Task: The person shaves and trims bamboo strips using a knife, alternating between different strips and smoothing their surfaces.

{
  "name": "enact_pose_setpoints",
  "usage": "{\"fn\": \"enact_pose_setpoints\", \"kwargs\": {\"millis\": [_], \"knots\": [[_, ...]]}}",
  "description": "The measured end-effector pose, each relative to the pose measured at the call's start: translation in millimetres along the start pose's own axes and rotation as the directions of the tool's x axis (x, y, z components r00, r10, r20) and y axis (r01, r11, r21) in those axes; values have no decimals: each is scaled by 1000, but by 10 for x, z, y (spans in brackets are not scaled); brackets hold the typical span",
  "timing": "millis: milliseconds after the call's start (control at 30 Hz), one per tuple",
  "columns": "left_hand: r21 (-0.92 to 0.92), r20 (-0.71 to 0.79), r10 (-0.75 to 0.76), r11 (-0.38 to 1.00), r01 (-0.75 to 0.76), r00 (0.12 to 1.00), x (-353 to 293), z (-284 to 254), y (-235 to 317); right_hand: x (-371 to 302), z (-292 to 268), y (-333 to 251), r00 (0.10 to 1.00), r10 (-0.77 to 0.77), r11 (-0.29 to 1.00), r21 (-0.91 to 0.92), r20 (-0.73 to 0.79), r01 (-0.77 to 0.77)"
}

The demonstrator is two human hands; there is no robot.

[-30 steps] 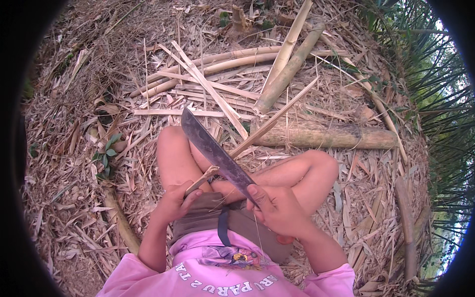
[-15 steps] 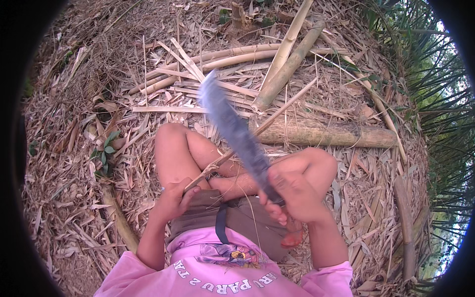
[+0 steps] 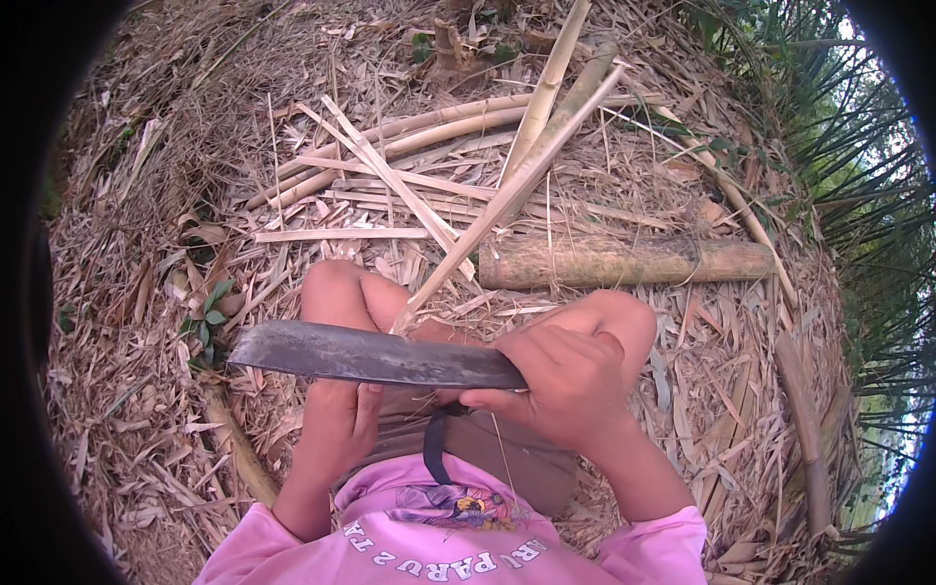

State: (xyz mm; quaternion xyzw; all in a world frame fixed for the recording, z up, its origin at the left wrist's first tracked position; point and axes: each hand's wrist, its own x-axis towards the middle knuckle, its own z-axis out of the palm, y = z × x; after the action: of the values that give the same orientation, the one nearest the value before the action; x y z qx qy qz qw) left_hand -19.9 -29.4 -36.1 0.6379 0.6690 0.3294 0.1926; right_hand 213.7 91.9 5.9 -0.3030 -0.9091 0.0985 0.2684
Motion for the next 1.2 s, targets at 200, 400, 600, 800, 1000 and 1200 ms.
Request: {"fn": "enact_pose_setpoints", "kwargs": {"millis": [200,400,600,800,1000,1200], "knots": [[-69,38,-37,997,40,999,-70,9,24,124,-3,36,993,-114,991,-75,-41,111],[-103,102,-140,983,150,985,-46,-71,127,149,-74,38,995,-32,999,-21,97,34],[-101,24,12,995,-9,1000,-39,-81,10,215,-213,101,974,-77,996,54,212,67],[-86,22,10,996,-8,1000,-65,-67,-53,210,-225,137,977,-116,993,55,178,108],[-26,22,50,998,-50,999,-55,-109,-87,188,-127,205,988,-142,989,51,56,139],[-109,93,25,994,-15,995,-48,-152,-58,218,-142,228,981,-151,988,41,126,147]]}}
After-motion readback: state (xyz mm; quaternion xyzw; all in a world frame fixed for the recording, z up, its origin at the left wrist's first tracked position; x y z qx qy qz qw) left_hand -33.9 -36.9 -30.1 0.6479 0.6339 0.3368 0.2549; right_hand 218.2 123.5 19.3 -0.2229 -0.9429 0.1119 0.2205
